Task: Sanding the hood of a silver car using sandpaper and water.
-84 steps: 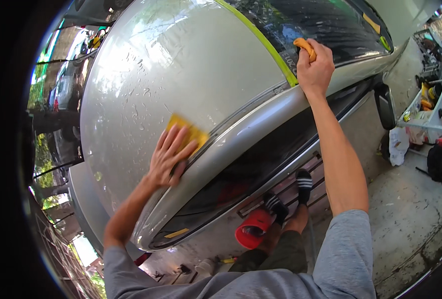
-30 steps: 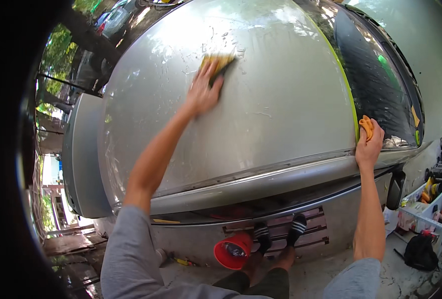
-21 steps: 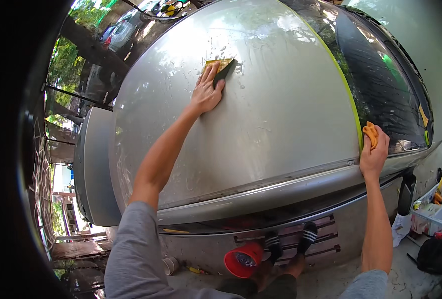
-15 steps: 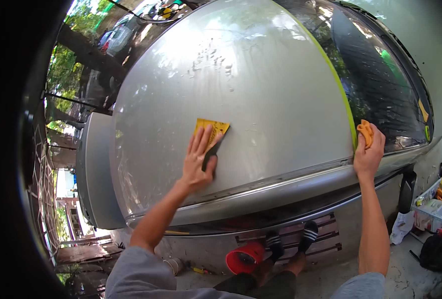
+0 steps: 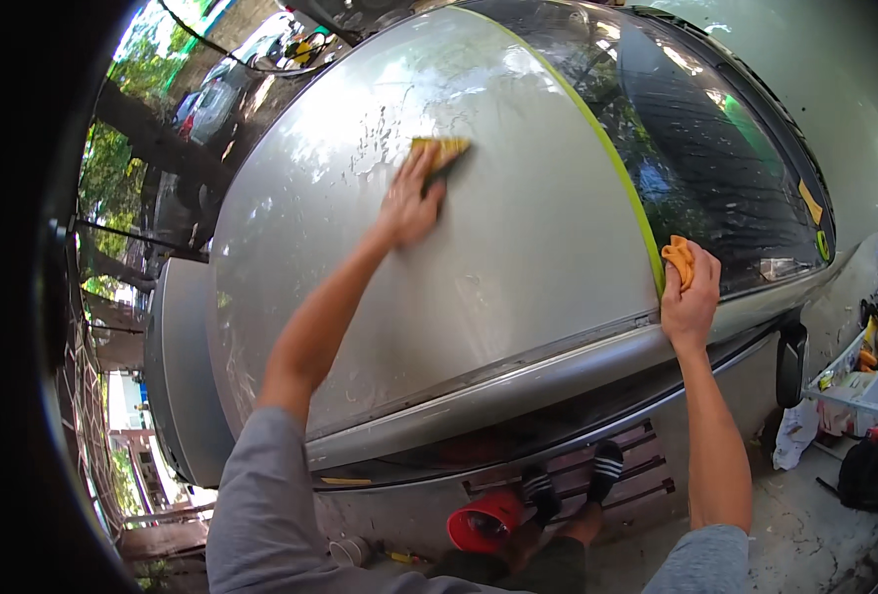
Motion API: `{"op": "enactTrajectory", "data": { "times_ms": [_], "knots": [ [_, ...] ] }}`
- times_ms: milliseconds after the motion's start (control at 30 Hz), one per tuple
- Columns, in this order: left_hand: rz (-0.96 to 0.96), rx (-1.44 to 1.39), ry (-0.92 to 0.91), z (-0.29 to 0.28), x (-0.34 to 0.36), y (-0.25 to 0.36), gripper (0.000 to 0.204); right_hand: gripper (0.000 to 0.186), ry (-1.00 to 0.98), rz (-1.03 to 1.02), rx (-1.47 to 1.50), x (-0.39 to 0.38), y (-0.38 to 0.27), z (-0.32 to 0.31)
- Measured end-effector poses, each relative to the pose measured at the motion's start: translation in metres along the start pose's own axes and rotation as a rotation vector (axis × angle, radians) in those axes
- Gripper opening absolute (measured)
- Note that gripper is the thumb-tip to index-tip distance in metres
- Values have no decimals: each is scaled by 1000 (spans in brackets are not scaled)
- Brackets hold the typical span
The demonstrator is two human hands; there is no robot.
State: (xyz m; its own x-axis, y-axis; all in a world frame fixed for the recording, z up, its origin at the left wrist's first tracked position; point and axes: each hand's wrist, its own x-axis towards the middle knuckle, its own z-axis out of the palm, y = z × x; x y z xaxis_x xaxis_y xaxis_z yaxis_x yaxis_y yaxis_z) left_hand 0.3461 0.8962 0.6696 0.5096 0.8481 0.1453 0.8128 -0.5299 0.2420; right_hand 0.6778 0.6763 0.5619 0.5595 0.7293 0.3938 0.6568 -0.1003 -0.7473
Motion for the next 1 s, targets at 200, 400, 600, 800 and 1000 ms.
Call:
{"op": "enactTrajectory", "data": {
  "times_ms": [200,400,600,800,1000],
  "knots": [
    [236,77,-130,26,-123,35,57,33,3,25,-16,0,16,-15],
    [212,39,42,33,27,37,53,34,32,28,64,2,6,3],
    [264,65,-177,26,-129,73,54,32,112,46,44,0,15,-13],
    [147,9,5,57,31,54,56,32,121,31,119,-2,11,5],
    [397,43,-180,51,-92,93,57,33,158,66,80,-4,18,-11]
  ]
}}
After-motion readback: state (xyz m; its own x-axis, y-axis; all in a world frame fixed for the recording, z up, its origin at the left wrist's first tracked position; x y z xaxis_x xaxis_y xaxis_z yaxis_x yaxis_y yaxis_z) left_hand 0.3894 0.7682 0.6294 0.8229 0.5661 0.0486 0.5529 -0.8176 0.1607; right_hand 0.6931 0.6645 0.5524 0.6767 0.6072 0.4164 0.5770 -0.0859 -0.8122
